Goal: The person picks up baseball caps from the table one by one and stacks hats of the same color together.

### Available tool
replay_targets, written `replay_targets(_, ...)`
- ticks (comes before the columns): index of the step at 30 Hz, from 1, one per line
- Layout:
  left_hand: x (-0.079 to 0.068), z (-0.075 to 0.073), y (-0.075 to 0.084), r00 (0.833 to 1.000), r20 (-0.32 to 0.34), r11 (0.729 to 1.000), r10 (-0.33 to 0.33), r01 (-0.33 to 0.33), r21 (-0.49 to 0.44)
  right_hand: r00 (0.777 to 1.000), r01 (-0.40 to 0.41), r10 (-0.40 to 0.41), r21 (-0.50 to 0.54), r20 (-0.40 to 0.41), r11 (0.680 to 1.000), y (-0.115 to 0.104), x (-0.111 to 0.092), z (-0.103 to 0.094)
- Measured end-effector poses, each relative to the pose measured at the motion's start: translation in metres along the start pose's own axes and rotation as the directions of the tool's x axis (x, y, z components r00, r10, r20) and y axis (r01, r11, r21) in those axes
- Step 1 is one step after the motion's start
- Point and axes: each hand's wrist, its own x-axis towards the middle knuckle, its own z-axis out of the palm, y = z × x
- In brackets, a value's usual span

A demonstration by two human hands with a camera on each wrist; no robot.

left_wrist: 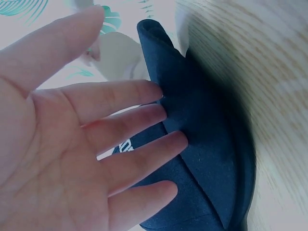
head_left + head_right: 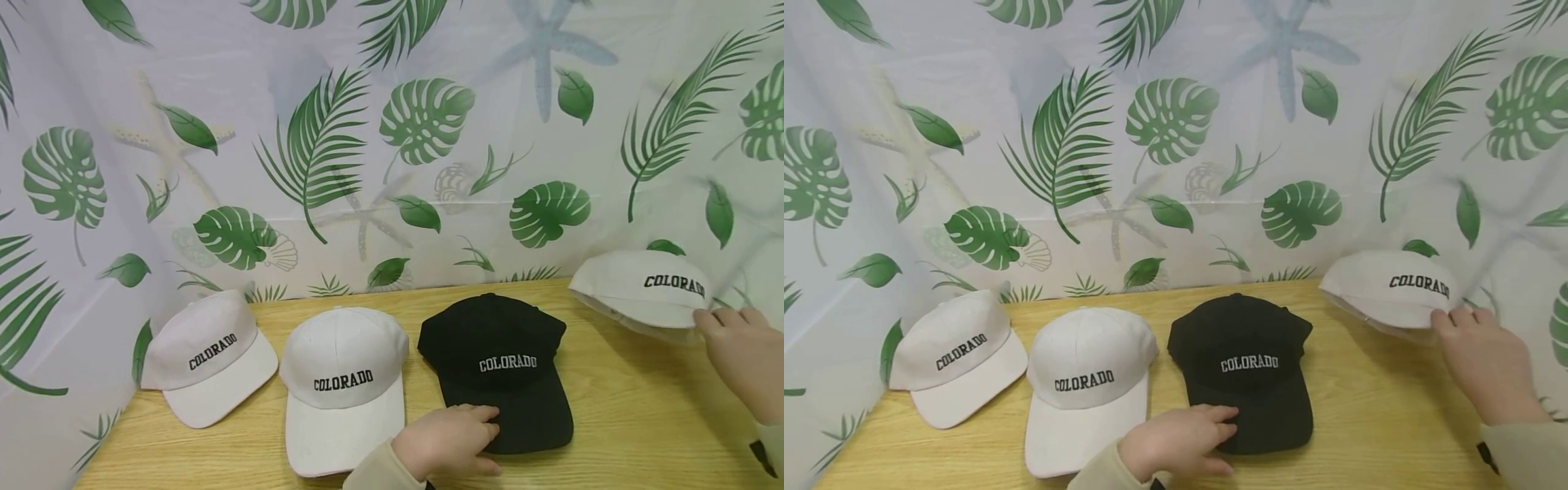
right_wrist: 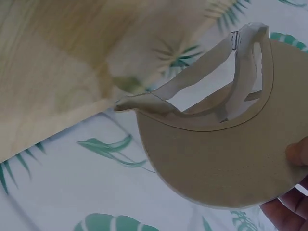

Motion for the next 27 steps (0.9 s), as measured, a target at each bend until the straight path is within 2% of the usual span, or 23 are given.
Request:
replay_targets(2,0.0,0.0,0.0,1.0,0.002,1.0,0.0,0.0,-0.007,0.992,0.009,-0.007,0.016,-0.128,1.0,-0.003,0.003,-0.006)
replay_targets(4,0.001,0.0,0.0,1.0,0.006,1.0,-0.001,0.001,-0.012,0.983,0.007,0.001,0.043,-0.186,0.999,-0.009,0.008,-0.015)
replay_targets(12,0.001,0.001,0.001,1.0,0.009,1.0,-0.002,0.003,-0.014,0.958,-0.025,0.063,0.14,-0.28,0.99,-0.05,0.031,-0.066)
replay_targets(19,-0.003,-0.003,0.002,1.0,0.015,0.999,-0.012,0.013,-0.038,0.898,-0.032,0.139,0.252,-0.419,0.967,-0.099,0.048,-0.089)
replay_targets(21,-0.006,-0.005,0.002,1.0,-0.009,0.999,-0.004,0.004,-0.042,0.88,-0.032,0.159,0.278,-0.448,0.96,-0.115,0.053,-0.094)
replay_targets(25,-0.013,-0.012,0.0,0.994,-0.106,0.997,0.012,-0.02,-0.081,0.819,0.032,0.174,0.347,-0.547,0.938,-0.146,0.066,-0.102)
replay_targets(27,-0.019,-0.018,-0.003,0.985,-0.175,0.994,0.016,-0.035,-0.103,0.807,0.074,0.16,0.366,-0.568,0.927,-0.159,0.073,-0.107)
